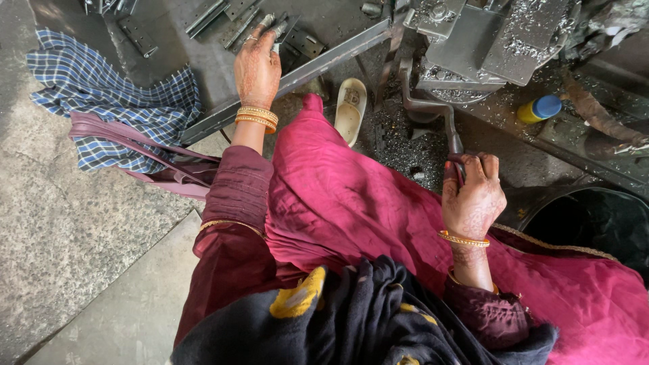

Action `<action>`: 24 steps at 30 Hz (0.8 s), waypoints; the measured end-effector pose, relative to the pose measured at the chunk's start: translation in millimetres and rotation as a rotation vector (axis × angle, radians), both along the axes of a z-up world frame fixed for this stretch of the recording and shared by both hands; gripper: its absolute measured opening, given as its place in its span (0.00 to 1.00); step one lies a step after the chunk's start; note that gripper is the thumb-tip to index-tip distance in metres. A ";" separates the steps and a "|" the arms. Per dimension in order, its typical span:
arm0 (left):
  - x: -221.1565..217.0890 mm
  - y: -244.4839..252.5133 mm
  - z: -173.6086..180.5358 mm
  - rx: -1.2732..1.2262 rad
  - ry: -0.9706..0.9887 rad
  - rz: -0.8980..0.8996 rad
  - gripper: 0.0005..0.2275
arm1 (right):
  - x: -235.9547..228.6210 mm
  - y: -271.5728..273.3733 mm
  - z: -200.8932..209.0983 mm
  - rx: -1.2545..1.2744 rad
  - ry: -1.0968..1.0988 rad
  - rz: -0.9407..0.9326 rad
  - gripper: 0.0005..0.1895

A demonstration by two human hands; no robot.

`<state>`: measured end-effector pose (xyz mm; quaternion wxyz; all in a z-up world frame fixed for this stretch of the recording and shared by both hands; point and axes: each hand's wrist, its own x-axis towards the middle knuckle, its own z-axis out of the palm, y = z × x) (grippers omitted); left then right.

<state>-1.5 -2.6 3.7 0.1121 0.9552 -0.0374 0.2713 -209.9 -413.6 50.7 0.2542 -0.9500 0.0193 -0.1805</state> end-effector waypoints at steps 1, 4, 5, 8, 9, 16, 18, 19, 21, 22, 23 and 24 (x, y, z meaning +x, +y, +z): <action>-0.2 0.0 -0.1 0.001 0.001 0.002 0.15 | -0.2 0.1 0.4 0.003 -0.003 0.002 0.08; -0.2 0.2 -0.6 -0.002 0.004 0.006 0.14 | -0.6 0.4 1.9 0.013 -0.014 0.009 0.08; -0.1 0.2 -1.0 -0.007 0.004 0.005 0.14 | -0.8 0.5 2.2 0.016 -0.017 0.012 0.08; 0.6 0.4 -1.5 0.000 0.003 0.009 0.14 | -1.1 1.0 3.0 0.015 -0.023 0.013 0.08; 0.8 0.6 -1.6 0.006 0.002 0.011 0.14 | -0.9 1.2 3.1 0.013 -0.024 0.012 0.08; 0.9 0.3 -2.5 -0.002 -0.009 0.013 0.14 | -0.1 0.8 2.2 0.009 -0.018 0.012 0.08; 0.8 0.3 -2.4 0.003 -0.009 0.014 0.14 | -0.3 0.6 1.9 0.007 -0.025 0.016 0.08; 0.8 0.2 -2.4 0.003 -0.009 0.012 0.14 | -0.5 0.4 1.9 0.007 -0.022 0.015 0.08; 0.7 0.3 -2.2 0.004 -0.011 0.008 0.14 | -0.6 0.4 1.8 0.006 -0.016 0.014 0.08; 0.6 0.3 -2.2 0.003 -0.008 0.010 0.14 | -0.5 0.4 1.9 0.007 -0.013 0.012 0.08; 0.5 0.3 -2.1 0.002 -0.006 0.012 0.14 | -0.3 0.4 1.9 0.007 -0.010 0.011 0.07; 0.7 0.2 -2.0 0.002 -0.003 0.013 0.14 | -0.2 0.5 1.8 0.008 -0.006 0.009 0.07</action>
